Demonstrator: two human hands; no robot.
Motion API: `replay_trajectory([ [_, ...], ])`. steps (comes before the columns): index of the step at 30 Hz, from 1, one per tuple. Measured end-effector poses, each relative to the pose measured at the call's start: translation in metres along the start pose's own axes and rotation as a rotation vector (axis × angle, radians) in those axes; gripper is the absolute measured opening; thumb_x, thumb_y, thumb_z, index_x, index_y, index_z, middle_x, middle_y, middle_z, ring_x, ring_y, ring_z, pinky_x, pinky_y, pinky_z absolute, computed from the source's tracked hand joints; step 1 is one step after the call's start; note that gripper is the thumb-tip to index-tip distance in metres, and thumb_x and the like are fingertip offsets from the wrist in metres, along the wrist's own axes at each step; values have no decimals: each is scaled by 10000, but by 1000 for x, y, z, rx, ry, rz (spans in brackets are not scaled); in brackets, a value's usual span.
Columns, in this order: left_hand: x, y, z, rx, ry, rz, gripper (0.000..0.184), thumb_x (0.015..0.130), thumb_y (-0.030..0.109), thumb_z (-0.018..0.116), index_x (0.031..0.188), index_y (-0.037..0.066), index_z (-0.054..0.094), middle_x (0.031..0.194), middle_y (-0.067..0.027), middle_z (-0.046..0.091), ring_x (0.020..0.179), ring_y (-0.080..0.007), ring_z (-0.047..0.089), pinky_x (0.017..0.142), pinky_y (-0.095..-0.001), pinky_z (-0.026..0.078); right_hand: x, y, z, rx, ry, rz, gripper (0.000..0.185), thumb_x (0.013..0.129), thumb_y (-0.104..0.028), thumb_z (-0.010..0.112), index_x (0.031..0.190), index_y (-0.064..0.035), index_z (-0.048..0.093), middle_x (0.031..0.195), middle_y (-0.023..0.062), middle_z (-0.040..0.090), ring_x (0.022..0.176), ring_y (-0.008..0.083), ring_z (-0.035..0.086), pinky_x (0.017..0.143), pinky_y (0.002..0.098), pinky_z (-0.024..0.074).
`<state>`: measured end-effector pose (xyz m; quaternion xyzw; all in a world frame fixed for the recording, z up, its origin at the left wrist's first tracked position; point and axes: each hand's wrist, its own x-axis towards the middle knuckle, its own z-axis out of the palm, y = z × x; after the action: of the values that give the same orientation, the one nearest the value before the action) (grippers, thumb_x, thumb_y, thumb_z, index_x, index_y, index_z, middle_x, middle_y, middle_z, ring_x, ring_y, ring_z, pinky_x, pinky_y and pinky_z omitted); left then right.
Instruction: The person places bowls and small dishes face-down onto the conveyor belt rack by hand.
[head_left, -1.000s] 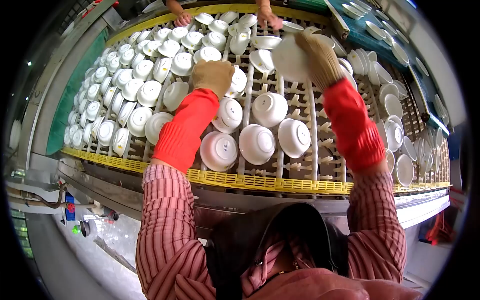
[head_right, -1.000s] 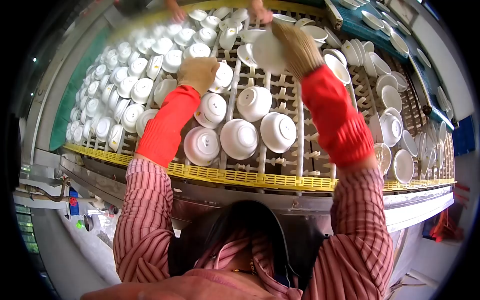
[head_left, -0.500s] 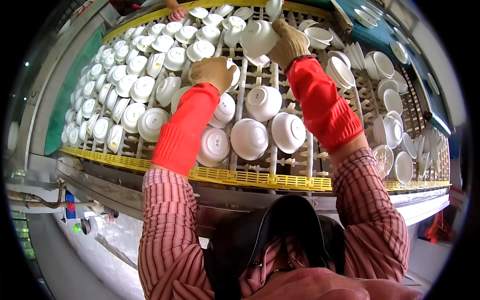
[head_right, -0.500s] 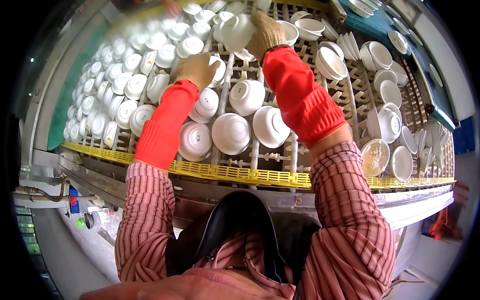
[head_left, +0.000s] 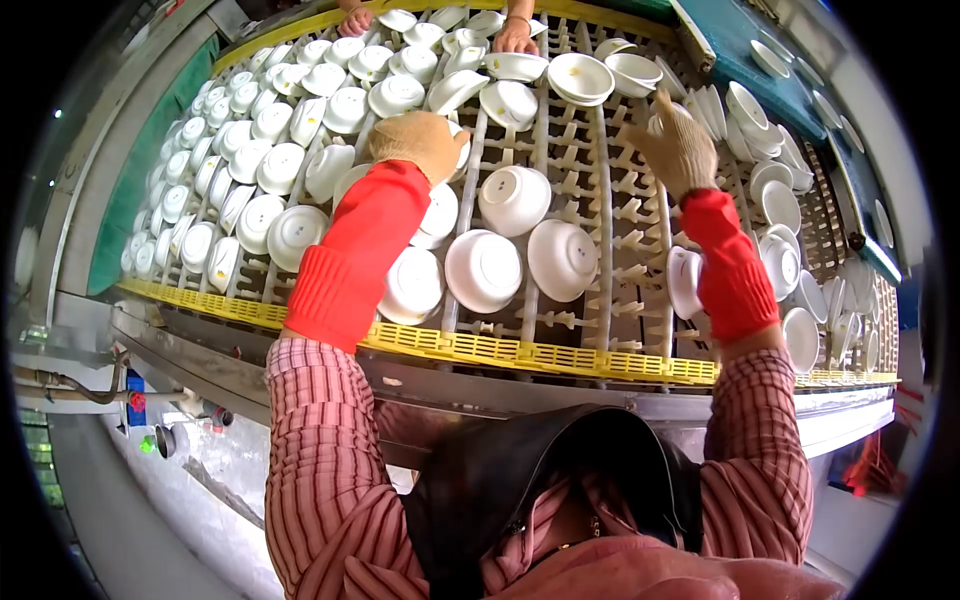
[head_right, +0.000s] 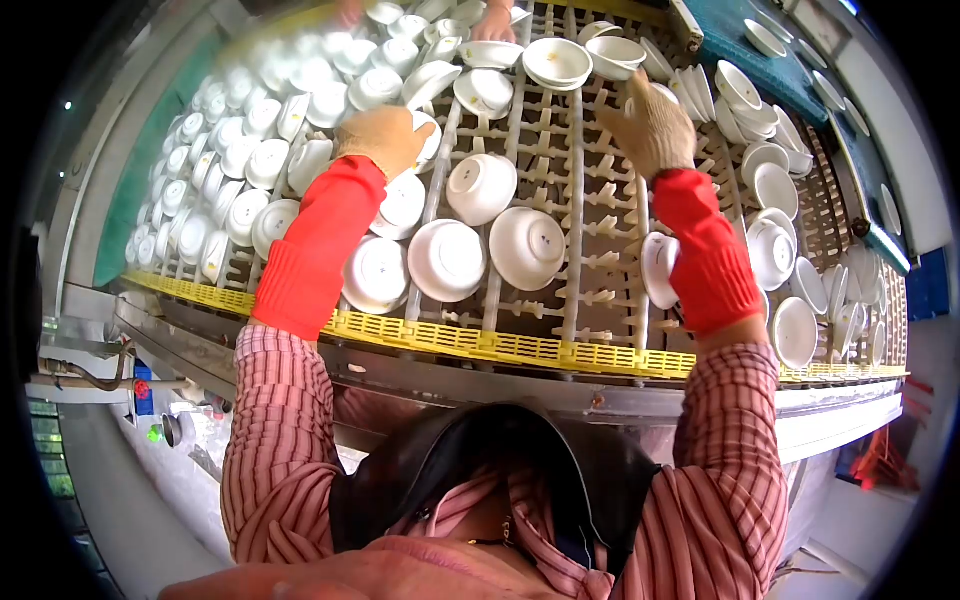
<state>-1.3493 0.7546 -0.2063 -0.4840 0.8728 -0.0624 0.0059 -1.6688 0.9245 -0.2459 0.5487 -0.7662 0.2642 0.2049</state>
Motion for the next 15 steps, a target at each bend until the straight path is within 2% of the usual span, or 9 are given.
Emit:
replay_trajectory([
  [2, 7, 5, -12, -21, 127, 45, 485, 1025, 549, 672, 1097, 96, 830, 1089, -182, 820, 1031, -401, 787, 914, -539, 601, -15, 40, -4, -151, -502, 139, 626, 934, -535, 754, 1205, 30, 763, 1104, 272, 784, 1025, 428, 766, 916, 514, 600],
  [4, 31, 8, -9, 8, 310, 114, 502, 1011, 555, 682, 1164, 96, 816, 1124, -182, 816, 1078, -403, 774, 960, -540, 586, -26, 57, 4, -126, -432, 64, 613, 930, -546, 749, 1141, 30, 776, 1032, 266, 790, 974, 421, 775, 897, 510, 599],
  [5, 46, 9, -3, 8, 365, 139, 554, 983, 552, 701, 1282, 91, 764, 1196, -188, 801, 1169, -399, 749, 1032, -533, 557, -30, 63, 6, -115, -400, 22, 609, 928, -551, 747, 1108, 30, 783, 996, 263, 793, 949, 418, 779, 887, 508, 598],
  [8, 96, 10, 29, -165, 256, 7, 524, 997, 482, 685, 1359, 104, 714, 1263, -198, 782, 1228, -398, 726, 1058, -520, 546, -17, 31, -19, 97, -502, 269, 622, 941, -566, 739, 1109, 32, 781, 980, 251, 793, 897, 378, 781, 858, 462, 599],
  [9, 110, 7, 37, -349, 238, -68, 413, 1037, 377, 614, 1319, 107, 746, 1289, -203, 774, 1236, -398, 721, 1047, -507, 557, -12, 20, -26, 164, -549, 355, 673, 958, -601, 734, 1155, 41, 781, 961, 211, 798, 865, 314, 776, 835, 426, 593],
  [12, 156, -17, 57, -221, 122, -53, 425, 1056, 386, 634, 1397, 155, 742, 1442, -117, 742, 1326, -338, 711, 1083, -486, 570, -9, 13, -43, 362, -649, 417, 723, 931, -634, 705, 1105, 64, 779, 988, 256, 798, 933, 355, 790, 847, 416, 605],
  [13, 150, -23, 55, -153, 140, -2, 376, 1082, 292, 562, 1396, 199, 747, 1395, -127, 760, 1274, -364, 731, 1014, -501, 600, -14, 12, -43, 493, -632, 407, 649, 1008, -586, 660, 1144, 38, 772, 1009, 221, 801, 949, 330, 787, 847, 389, 608],
  [14, 126, -15, 37, -189, 360, -75, 323, 1060, 207, 560, 1305, 183, 770, 1269, -156, 797, 1166, -387, 768, 929, -511, 616, -13, 10, -42, 574, -546, 259, 564, 1017, -510, 681, 1197, 19, 757, 1033, 215, 800, 958, 337, 788, 860, 401, 613],
  [15, 117, -14, 31, -220, 505, -71, 291, 1046, 184, 568, 1259, 163, 766, 1218, -161, 806, 1124, -393, 778, 897, -511, 617, -15, 7, -39, 654, -459, 114, 490, 1025, -433, 702, 1250, 1, 742, 1057, 208, 800, 968, 344, 789, 873, 413, 618],
])
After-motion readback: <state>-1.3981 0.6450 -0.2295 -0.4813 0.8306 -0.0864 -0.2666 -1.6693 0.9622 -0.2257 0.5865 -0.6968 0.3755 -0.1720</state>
